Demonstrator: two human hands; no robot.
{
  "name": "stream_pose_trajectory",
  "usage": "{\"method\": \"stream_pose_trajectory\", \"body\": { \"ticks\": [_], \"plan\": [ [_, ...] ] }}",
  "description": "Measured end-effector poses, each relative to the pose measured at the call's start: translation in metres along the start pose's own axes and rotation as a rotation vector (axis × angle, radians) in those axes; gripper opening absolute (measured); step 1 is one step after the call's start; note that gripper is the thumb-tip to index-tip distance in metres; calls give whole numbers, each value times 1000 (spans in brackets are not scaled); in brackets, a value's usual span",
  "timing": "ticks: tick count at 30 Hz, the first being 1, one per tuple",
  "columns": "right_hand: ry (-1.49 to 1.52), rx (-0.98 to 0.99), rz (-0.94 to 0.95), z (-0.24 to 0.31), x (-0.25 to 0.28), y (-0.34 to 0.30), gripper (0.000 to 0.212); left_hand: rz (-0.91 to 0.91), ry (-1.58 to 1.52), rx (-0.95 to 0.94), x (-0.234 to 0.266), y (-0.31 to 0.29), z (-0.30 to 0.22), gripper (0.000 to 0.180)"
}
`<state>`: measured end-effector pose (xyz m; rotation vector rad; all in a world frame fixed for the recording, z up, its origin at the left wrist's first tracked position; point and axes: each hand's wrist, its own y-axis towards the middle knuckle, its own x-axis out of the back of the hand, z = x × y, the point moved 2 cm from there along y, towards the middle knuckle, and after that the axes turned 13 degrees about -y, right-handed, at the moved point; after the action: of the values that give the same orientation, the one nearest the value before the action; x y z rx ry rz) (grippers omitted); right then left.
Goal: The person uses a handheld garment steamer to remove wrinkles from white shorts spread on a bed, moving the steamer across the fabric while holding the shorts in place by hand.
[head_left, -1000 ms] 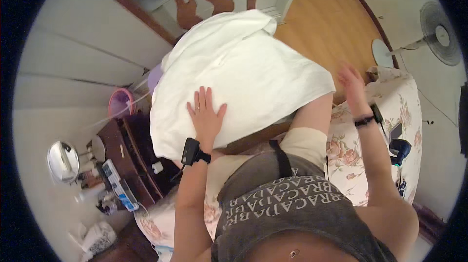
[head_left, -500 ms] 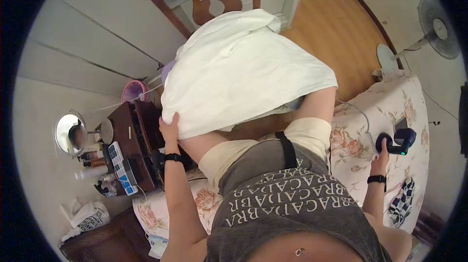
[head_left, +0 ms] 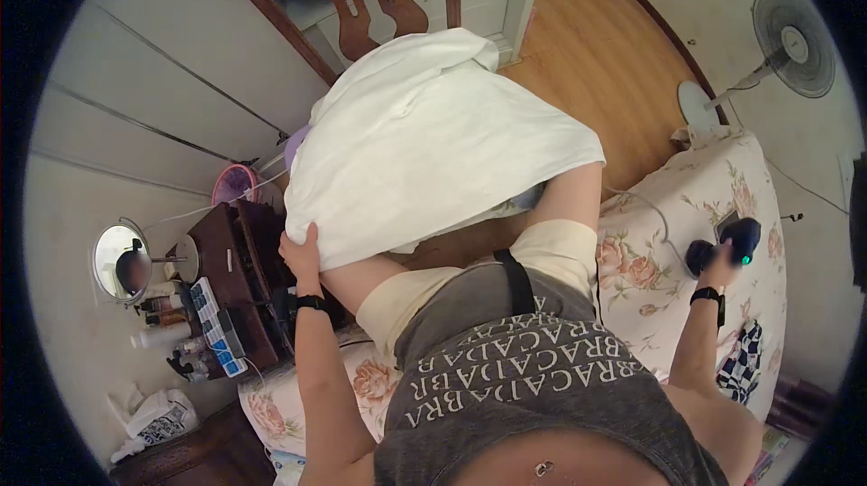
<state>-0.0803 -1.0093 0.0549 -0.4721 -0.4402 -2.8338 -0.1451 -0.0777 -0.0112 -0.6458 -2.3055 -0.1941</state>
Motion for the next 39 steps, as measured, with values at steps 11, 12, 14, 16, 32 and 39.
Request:
{"method": "stream_pose_trajectory", "body": {
  "ticks": [11,12,14,16,32,39],
  "plan": [
    [-57,676,1071,287,-152,-109,31,-158,90,-280,-3,-1,-12,63],
    [-134,653,1150,320,-160,-161,35,-145,93,-254,-1,-8,-21,61],
    [-170,1023,1303,361,-185,-237,42,-137,87,-221,1,-16,-25,60],
    [-351,1242,1493,367,-223,-300,57,-241,59,-283,3,-21,-23,46],
    [-650,1571,1466,296,-315,-408,53,-250,-17,-176,0,-13,-37,46],
    [-645,1753,1590,296,-292,-417,44,-246,3,-165,0,-14,-35,44]
  ]
}}
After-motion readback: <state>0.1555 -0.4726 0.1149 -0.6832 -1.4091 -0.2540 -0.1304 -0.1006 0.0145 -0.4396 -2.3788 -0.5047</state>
